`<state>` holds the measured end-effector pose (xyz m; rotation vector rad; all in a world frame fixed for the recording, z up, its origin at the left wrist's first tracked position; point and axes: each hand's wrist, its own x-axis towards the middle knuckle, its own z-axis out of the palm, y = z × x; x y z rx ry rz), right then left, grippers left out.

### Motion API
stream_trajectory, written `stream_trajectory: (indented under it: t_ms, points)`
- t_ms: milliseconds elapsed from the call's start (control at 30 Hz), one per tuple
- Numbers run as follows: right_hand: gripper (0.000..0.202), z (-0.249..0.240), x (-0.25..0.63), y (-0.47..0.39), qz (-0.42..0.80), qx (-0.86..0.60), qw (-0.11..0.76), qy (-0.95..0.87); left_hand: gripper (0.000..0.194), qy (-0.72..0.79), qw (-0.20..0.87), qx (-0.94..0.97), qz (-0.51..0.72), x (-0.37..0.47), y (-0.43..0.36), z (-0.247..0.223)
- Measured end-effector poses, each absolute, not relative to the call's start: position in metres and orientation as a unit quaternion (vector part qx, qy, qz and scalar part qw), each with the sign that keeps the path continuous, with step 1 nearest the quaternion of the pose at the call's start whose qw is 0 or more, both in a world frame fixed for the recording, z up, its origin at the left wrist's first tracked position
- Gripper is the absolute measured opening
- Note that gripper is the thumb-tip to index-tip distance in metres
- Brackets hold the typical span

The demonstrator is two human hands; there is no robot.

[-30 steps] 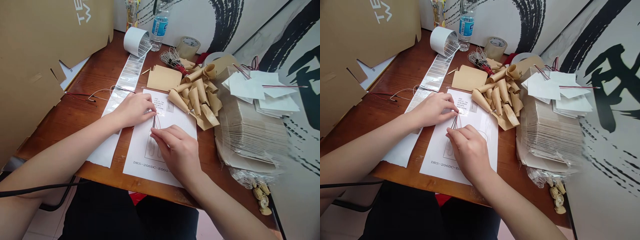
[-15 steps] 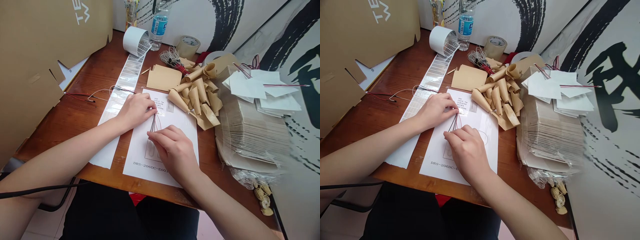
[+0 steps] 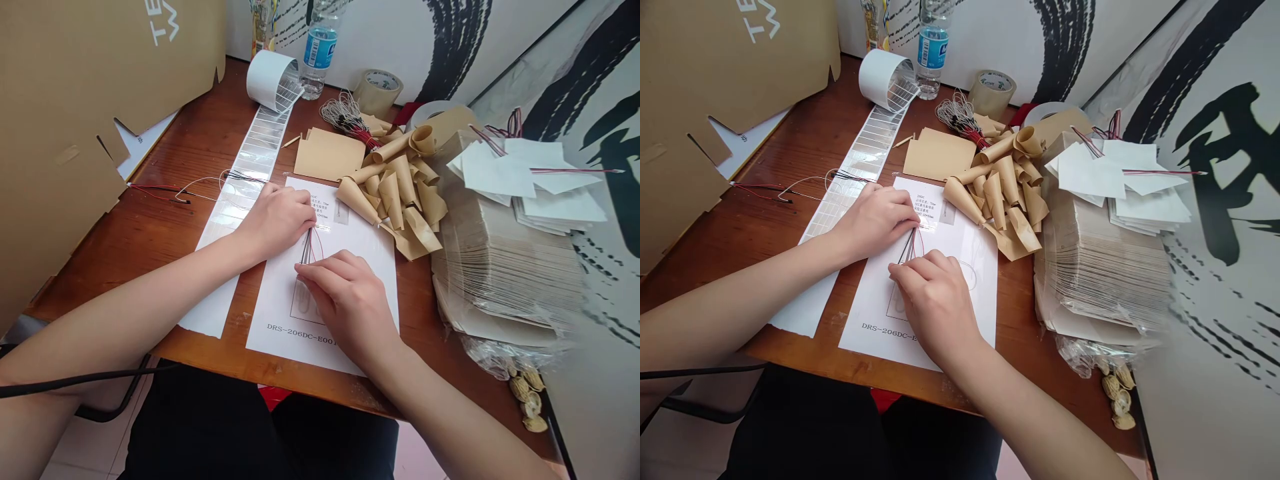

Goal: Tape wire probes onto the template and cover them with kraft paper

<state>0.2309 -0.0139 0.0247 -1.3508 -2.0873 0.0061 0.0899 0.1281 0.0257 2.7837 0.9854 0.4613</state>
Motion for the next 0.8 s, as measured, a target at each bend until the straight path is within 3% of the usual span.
stream_trajectory:
  t_ms: [467, 800]
  points:
    - [0.023, 0.032, 0.231, -0.018, -0.038, -0.526, 0.299, -0.795, 0.039, 0.351, 0.097, 0.930, 0.057, 0.080, 0.126, 0.045]
    - [0.020, 0.033, 0.231, -0.021, -0.002, -0.548, 0.323, -0.771, 0.035, 0.353, 0.124, 0.926, 0.058, 0.077, 0.127, 0.047]
